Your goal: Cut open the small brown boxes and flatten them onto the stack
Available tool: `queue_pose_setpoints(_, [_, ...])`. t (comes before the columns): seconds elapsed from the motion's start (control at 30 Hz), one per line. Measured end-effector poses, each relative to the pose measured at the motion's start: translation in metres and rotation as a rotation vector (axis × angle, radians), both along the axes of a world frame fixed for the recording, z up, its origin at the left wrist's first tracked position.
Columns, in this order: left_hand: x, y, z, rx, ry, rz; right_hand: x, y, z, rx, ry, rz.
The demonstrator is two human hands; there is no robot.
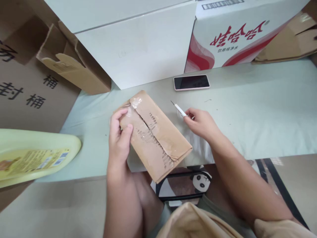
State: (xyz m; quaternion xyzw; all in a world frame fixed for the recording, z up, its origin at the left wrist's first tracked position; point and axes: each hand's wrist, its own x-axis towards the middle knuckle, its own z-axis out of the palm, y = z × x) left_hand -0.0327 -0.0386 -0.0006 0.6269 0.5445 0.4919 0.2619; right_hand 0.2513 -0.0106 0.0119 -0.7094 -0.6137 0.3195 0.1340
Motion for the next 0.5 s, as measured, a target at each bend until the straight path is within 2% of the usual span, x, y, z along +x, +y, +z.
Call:
queue_pose_setpoints(0.07, [0.009,-0.003,0.001,-0.001,0.041,-0.036,0.002,-0.001,0.009,0.067,0.219,-0.084])
queue_pose_setpoints(0.13, [0.021,-0.006,0.002,0.011,0.075,-0.077,0.005,-0.006,0.021,0.198,0.423,-0.135])
queue_pose_setpoints(0.23, [0.038,-0.010,0.004,0.025,0.100,-0.107,0.007,-0.021,0.046,0.373,0.695,-0.106])
queue_pose_setpoints(0.3, [0.045,-0.011,0.005,0.031,0.114,-0.115,0.007,-0.032,0.065,0.377,0.863,-0.043])
queue_pose_setpoints(0.37, [0.049,-0.012,0.007,0.060,0.123,-0.123,0.006,-0.041,0.080,0.305,1.037,0.047])
queue_pose_setpoints(0.43, [0.049,-0.011,0.008,0.085,0.126,-0.134,0.004,-0.047,0.086,0.282,1.178,0.127])
queue_pose_setpoints(0.5, [0.048,-0.010,0.008,0.083,0.125,-0.140,0.002,-0.051,0.085,0.348,1.149,0.139])
